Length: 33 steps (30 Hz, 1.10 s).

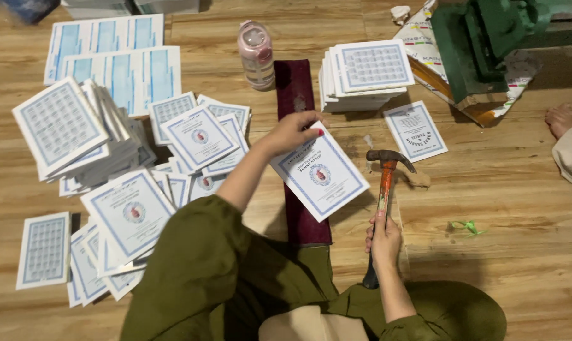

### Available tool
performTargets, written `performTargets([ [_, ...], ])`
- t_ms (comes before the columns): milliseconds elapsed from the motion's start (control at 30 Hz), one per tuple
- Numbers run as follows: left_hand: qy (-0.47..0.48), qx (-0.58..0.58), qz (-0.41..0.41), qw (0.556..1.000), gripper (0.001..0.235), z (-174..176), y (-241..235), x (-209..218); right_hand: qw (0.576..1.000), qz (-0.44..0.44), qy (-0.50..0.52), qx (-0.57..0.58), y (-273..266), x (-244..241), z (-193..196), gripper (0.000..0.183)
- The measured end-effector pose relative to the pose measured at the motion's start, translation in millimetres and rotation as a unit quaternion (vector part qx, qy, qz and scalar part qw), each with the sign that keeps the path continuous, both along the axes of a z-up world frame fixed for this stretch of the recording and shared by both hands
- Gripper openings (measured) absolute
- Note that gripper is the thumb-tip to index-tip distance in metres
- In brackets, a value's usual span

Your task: Using a hammer and a punch tool to process small booklets on a wooden block

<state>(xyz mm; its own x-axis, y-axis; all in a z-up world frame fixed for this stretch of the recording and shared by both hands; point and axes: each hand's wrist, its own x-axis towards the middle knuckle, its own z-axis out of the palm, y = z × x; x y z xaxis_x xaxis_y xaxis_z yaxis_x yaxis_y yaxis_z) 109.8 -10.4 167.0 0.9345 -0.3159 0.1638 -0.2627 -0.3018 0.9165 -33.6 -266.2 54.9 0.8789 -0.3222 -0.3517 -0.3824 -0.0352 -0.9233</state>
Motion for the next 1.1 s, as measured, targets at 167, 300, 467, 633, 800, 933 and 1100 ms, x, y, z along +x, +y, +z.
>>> performTargets([
  [167, -0.009, 0.209, 0.25, 0.945, 0.053, -78.7, -8.9, -21.2, 0.998, 0.036, 0.001, -0.043, 9.1, -13.2, 10.8, 0.037],
  [300, 0.219, -0.005, 0.458, 0.861, 0.06, -129.0, -20.8, -102.6, 0.99, 0.09, 0.009, -0.104, 16.1, -14.0, 17.0, 0.035],
  [467, 0.406, -0.228, 0.474, 0.747, 0.062, -236.2, -38.3, -117.9, 0.97, 0.17, 0.032, -0.173, 18.6, -12.4, 1.0, 0.038],
  [633, 0.321, -0.054, 0.512, 0.795, 0.04, -224.8, -13.5, -103.7, 0.955, 0.205, 0.042, -0.208, 22.3, -13.4, 11.1, 0.036],
  [800, 0.309, -0.114, 0.414, 0.849, 0.043, -240.7, -8.7, -100.7, 0.954, 0.195, -0.01, -0.226, 23.8, -9.3, 23.9, 0.036],
  [933, 0.28, 0.006, 0.379, 0.882, 0.047, -185.6, 3.0, -109.4, 0.944, 0.189, -0.054, -0.265, 27.1, -11.0, 18.6, 0.028],
  [1100, 0.277, 0.022, 0.369, 0.887, 0.035, -114.2, -4.8, -119.4, 0.867, 0.303, 0.082, -0.386, 49.1, -11.2, 30.4, 0.041],
])
